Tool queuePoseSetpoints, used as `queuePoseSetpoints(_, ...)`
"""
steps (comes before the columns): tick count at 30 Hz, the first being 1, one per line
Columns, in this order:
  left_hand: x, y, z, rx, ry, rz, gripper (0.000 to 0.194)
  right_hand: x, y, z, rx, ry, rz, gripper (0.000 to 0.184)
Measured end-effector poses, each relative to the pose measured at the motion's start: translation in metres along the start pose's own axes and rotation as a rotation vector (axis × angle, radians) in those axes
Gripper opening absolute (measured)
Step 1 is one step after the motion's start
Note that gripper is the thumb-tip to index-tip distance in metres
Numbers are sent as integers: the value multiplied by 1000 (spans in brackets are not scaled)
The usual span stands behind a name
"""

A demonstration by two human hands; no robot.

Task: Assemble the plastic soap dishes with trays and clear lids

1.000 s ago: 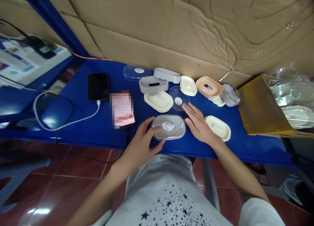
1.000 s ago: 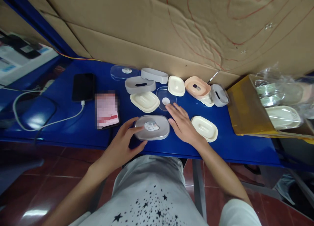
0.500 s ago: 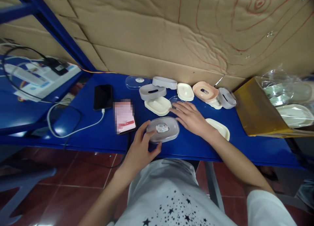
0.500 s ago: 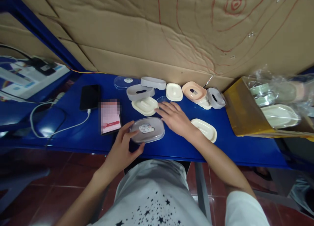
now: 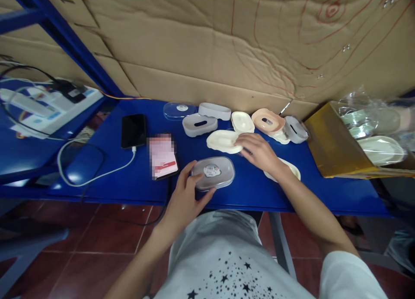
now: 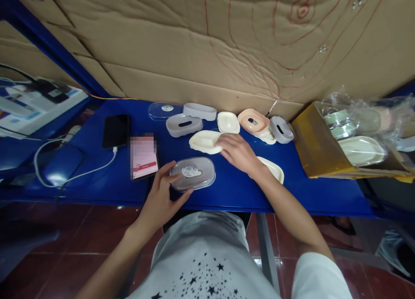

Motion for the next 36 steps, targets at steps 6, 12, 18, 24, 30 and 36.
queuePoseSetpoints(6, 3, 0, -21, -16, -12, -55, 43, -13, -30, 67, -242, 201, -8, 15)
queuePoseSetpoints(12, -12, -4, -43, -102, 14, -235, 45, -47, -30, 115, -194, 321, 59, 19)
queuePoseSetpoints(18, -65, 29, -69, 185, 231, -381, 54, -85, -24, 151, 34, 423, -57, 31)
queuePoseSetpoints(24, -83, 70, -105, 443, 298, -440, 57, -83, -32, 170, -67, 567, -123, 42)
queuePoseSetpoints(30, -83, 73, -90, 414, 305, -409, 52, -78, -40, 127, -186, 484, 56, 40)
queuePoseSetpoints(36, -115, 78, -79, 465, 419, -313, 50, -112, -32, 47, 41, 389, 103, 27)
Point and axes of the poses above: each hand's wrist, its own z-axis away from the middle knuckle, its own y-axis out of the palm, x = y × z, the point moved 3 cm from there along -z, towards the middle knuckle, and after that the axes turned 15 degrees about x, right-handed, at the moved point
